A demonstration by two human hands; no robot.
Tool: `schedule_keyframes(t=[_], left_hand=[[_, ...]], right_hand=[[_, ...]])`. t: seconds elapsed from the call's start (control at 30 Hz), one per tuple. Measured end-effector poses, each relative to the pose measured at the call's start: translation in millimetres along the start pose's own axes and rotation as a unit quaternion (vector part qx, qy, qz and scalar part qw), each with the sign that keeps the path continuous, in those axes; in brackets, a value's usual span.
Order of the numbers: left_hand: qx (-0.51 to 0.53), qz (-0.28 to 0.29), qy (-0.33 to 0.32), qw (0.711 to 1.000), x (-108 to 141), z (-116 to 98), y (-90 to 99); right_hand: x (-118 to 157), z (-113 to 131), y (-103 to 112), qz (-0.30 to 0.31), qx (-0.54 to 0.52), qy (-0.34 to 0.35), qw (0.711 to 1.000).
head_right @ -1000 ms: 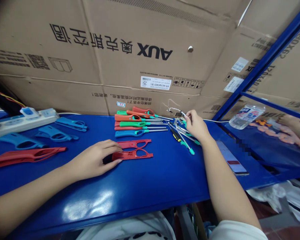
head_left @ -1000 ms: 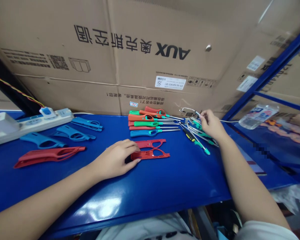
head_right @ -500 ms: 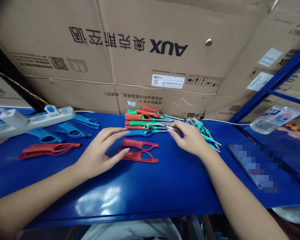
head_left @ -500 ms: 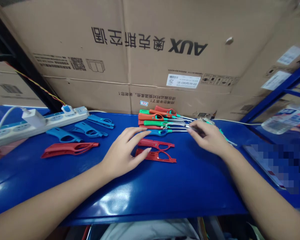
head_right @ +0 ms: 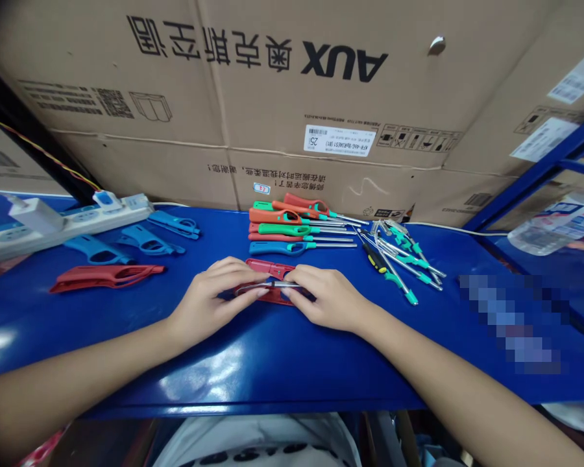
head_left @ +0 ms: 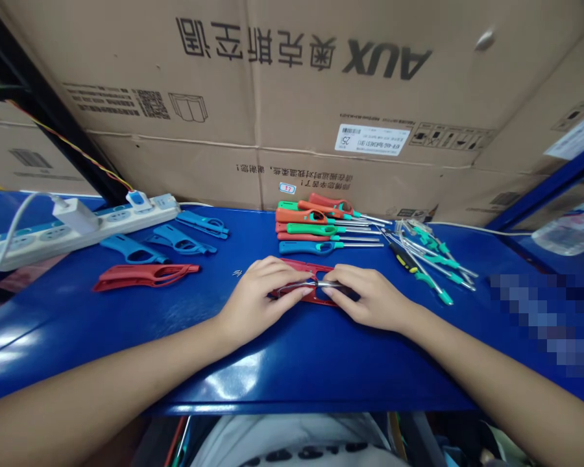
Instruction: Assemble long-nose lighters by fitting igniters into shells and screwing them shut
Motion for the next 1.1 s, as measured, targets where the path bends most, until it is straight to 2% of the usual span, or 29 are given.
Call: schedule_keyframes(t=[0.17,0.33,0.53,0.9,1.1], left_hand=[[-0.001,-0.004,-0.020,1.000,0.7,-1.0,-1.2],[0.007,-0.012,-0.033,0.999,1.1,-1.7,-1.2],[0.008,-0.009,-0.032,0.999,0.5,-1.9,-0.6],[0.011,-0.006,-0.040,0.999,0.6,-4.8,-0.7],[0.003,-0.008,-0.038,0.999,0.7,-4.2,-0.2]], right_hand=[[-0.4,5.4,1.7,0.004,-0.002,0.009,1.000],[-0.8,8.0,0.0,0.030,-0.012,0.020,0.999],[-0.3,6.1,-0.7,0.068,-0.007,0.002,0.998],[0.1,9.0,3.0,0.049,0.026,0.026,0.998],[-0.1,9.8,5.3,0.057,0.054,0.009,0.997]])
Point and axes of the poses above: each hand's wrist, its own x-axis away from the middle knuckle, its own y-axis out of the back of the hand, z = x × y, the point moved 1 cm from there along -x, towards the middle knuckle, and after that the axes turned 3 degrees about -x, right-handed, at the moved point
